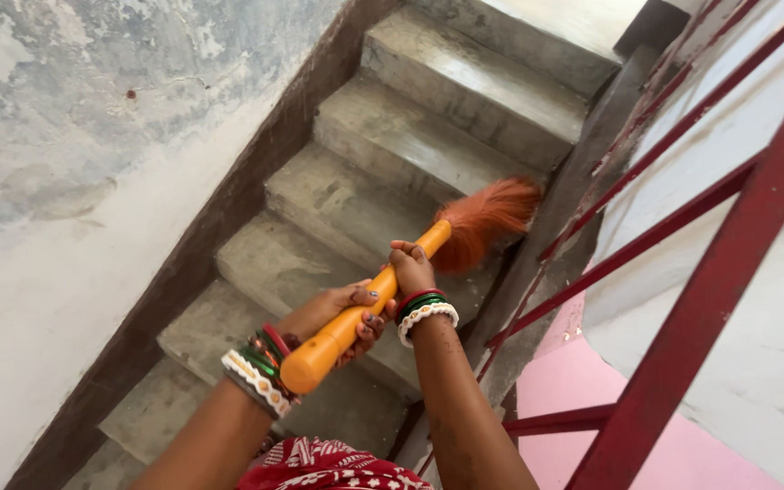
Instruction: The person sweeps concrete stairs using a broom with an orange handle, cleaning the steps one by one.
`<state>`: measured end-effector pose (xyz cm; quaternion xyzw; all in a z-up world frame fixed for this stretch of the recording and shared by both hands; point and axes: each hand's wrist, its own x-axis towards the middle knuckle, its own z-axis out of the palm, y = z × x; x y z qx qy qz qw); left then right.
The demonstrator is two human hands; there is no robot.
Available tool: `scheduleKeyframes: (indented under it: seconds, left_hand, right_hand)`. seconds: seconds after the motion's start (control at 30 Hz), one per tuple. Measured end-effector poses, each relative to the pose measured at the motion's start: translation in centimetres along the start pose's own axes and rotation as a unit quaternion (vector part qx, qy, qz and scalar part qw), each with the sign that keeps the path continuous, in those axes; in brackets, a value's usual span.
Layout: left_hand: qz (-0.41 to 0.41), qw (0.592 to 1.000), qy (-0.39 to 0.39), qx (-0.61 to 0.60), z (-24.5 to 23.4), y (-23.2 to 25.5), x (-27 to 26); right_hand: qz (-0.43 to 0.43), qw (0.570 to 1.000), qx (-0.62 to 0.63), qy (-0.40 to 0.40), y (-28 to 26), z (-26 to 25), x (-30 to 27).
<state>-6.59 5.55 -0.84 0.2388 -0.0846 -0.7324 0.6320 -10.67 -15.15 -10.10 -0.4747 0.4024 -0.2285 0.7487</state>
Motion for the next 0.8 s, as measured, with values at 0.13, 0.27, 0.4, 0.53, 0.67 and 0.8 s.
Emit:
scheduleKeyframes:
  seconds: [0.13,0.27,0.4,0.53,0.67,0.8]
  left_hand:
    - [0.03,0.997,0.012,-0.069,-1.8,-1.5,0.4]
    - [0.089,0.989,0.061,-0.102,-2.3,-2.3,0.7]
    - [0.175,0.97,0.149,-0.086,-0.1,-1.4,-0.1]
    - [0.177,0.973,0.125,-0.074,2.1,0.7,-1.5]
    - [0.157,0.978,0.12,-0.063,3.1,1.7,-2.0]
    - [0.133,0.985,0.107,0.009,4.1,2.2,-1.1]
  right_hand:
    - [0.009,0.996,-0.042,-0.073,1.0,1.7,1.5]
    - [0.033,0.988,-0.043,-0.143,1.5,3.9,2.8]
    - [0.03,0.97,-0.05,-0.236,1.3,6.7,3.8]
    - [0.007,0.963,-0.005,-0.268,-0.4,9.1,3.6]
    - [-0.027,0.968,0.013,-0.25,-2.6,8.9,3.3]
    - [-0.076,0.982,0.009,-0.174,-4.1,6.0,3.3]
